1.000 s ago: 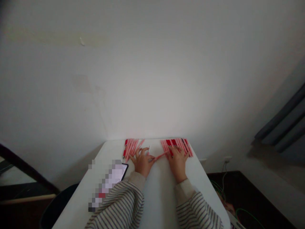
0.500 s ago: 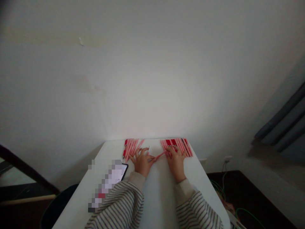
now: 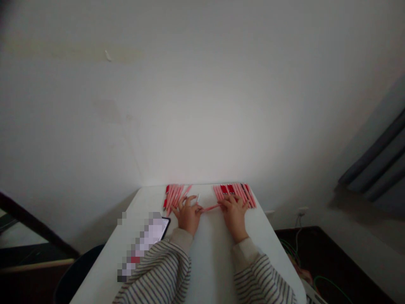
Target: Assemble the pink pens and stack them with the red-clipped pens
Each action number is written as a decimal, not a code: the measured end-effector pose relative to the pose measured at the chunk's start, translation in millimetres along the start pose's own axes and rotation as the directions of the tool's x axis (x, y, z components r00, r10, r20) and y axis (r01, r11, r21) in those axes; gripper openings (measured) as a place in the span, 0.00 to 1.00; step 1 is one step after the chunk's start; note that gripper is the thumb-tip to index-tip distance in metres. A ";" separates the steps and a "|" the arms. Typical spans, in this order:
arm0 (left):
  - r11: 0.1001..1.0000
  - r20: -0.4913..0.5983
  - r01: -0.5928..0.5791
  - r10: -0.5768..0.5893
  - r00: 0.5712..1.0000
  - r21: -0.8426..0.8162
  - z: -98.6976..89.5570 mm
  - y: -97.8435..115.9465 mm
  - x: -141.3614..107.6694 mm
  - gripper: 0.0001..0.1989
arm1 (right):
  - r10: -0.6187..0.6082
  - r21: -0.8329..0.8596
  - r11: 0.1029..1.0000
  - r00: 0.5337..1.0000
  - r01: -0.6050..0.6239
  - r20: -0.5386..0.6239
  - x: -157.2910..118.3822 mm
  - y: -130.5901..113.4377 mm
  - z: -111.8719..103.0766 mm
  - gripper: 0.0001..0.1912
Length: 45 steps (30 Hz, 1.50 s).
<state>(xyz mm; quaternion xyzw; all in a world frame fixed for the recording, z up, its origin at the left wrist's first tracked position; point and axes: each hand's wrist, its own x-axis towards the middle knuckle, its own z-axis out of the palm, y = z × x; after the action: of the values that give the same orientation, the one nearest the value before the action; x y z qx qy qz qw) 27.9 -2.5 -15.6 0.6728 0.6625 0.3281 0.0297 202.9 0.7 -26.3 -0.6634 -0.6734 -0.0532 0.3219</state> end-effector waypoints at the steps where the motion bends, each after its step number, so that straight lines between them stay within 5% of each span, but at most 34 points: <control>1: 1.000 -0.006 0.001 -0.001 1.000 0.001 0.4 -0.4 -0.1 0.02 | 0.016 0.003 1.000 1.000 -0.016 0.006 0.1 0.0 -0.7 0.11; 17: 0.999 -0.046 0.042 -0.041 0.998 0.011 -3.7 0.5 -2.7 0.03 | 0.145 -0.059 0.988 0.989 -0.144 0.019 1.5 5.3 -1.7 0.17; 33: 0.998 -0.033 -0.022 0.024 0.999 0.064 0.7 2.1 -1.3 0.10 | 0.064 -0.069 0.995 0.997 -0.066 -0.029 0.8 -1.2 -6.3 0.14; 45: 0.996 0.054 -0.060 0.057 0.997 0.059 -0.5 4.5 -1.0 0.05 | 0.005 -0.058 0.998 0.998 -0.008 -0.059 0.9 -1.9 -8.6 0.12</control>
<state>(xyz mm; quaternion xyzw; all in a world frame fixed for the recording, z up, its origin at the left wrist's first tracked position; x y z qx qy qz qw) 31.6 -4.1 -13.4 0.7008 0.6512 0.2908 0.0168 204.3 -3.0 -18.4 -0.6727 -0.6598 -0.0911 0.3223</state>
